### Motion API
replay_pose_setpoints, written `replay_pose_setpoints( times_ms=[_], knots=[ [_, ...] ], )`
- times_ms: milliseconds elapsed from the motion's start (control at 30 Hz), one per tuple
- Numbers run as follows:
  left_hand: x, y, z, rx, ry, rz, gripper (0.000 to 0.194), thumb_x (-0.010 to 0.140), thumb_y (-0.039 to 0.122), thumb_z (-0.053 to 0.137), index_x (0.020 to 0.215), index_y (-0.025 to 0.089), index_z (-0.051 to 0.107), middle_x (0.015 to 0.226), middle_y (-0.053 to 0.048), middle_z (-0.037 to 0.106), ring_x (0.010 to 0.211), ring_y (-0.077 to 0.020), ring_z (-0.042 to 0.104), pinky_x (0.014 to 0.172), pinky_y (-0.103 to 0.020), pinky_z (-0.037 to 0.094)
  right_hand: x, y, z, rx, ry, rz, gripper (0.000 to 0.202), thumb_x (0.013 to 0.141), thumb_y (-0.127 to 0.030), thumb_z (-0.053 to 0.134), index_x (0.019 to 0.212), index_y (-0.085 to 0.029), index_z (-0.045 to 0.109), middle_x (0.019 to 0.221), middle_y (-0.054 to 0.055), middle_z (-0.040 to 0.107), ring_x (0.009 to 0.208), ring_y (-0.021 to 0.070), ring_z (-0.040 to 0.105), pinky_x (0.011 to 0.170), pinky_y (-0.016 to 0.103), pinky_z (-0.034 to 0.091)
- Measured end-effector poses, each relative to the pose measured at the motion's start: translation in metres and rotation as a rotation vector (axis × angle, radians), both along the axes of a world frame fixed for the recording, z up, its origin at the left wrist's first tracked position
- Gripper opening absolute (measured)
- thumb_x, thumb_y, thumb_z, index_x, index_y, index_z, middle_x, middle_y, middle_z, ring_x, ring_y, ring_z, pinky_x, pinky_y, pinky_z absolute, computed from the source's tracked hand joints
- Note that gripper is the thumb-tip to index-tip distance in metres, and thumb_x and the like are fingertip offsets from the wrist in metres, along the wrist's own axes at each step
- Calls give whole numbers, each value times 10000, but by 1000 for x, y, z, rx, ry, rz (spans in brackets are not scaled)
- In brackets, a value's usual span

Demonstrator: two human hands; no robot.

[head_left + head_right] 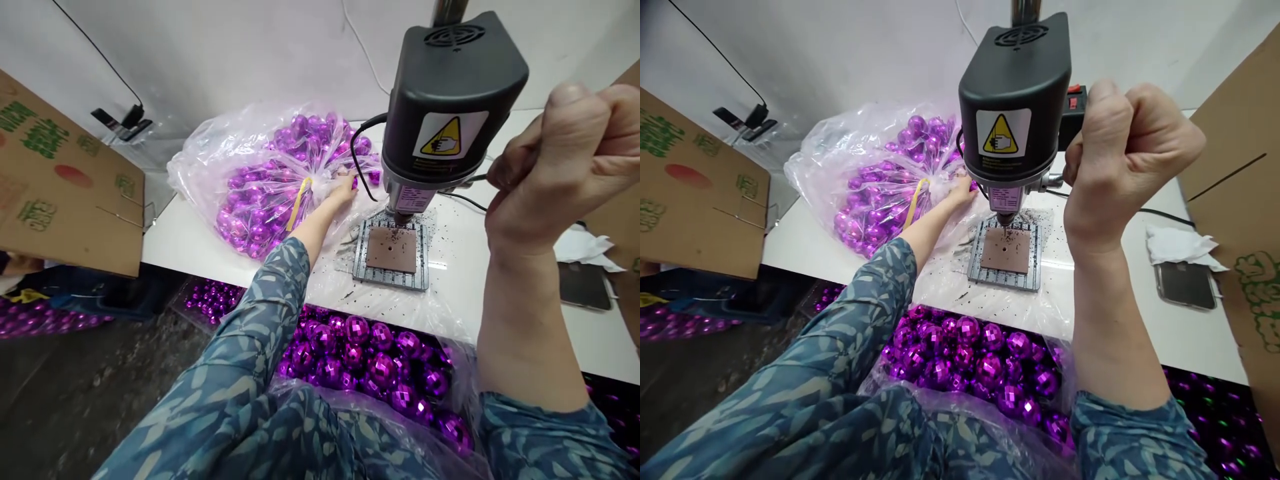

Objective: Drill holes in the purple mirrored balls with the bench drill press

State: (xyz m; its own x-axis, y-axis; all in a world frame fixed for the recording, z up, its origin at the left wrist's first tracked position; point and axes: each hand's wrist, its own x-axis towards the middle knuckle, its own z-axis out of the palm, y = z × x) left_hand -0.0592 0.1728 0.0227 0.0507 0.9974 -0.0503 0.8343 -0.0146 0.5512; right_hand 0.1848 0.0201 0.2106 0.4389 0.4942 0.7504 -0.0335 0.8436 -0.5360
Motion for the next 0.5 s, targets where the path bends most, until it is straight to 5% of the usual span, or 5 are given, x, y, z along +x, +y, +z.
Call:
replay_pose_setpoints(
  times_ms=[167, 267, 367, 500],
  knots=[
    [7, -54, 14, 83, -200, -54, 454, 968, 138, 672, 1419, 98, 639, 1485, -237, 649, 1394, -303, 615, 1267, -468, 454, 1, -3, 1, -122, -43, -15, 551, 967, -204, 567, 567, -162, 190, 482, -61, 320, 472, -46, 399, 557, 197, 196],
    [4, -100, 26, 20, -585, -69, 373, 998, 255, 727, 1354, 178, 645, 1356, -158, 720, 1222, -253, 713, 1124, -431, 578, 1, -1, 1, -45, -30, -34, 545, 968, -191, 566, 546, -187, 220, 463, -55, 310, 439, -11, 378, 537, 223, 170],
    [-3, -139, 43, -163, -1010, 66, 323, 1074, 429, 658, 1285, 185, 659, 1251, -131, 760, 1099, -217, 768, 963, -362, 652, 2, 5, 0, -27, -26, -24, 549, 953, -186, 615, 529, -208, 268, 450, -50, 327, 413, 25, 373, 522, 250, 182],
    [-9, -175, 66, -356, -1310, 236, 370, 1085, 486, 646, 1224, 145, 682, 1125, -135, 796, 1078, -224, 795, 951, -340, 667, 0, 14, -2, 31, -11, -3, 571, 969, -135, 593, 508, -222, 266, 432, -56, 267, 376, 28, 303, 485, 265, 139]
  ],
)
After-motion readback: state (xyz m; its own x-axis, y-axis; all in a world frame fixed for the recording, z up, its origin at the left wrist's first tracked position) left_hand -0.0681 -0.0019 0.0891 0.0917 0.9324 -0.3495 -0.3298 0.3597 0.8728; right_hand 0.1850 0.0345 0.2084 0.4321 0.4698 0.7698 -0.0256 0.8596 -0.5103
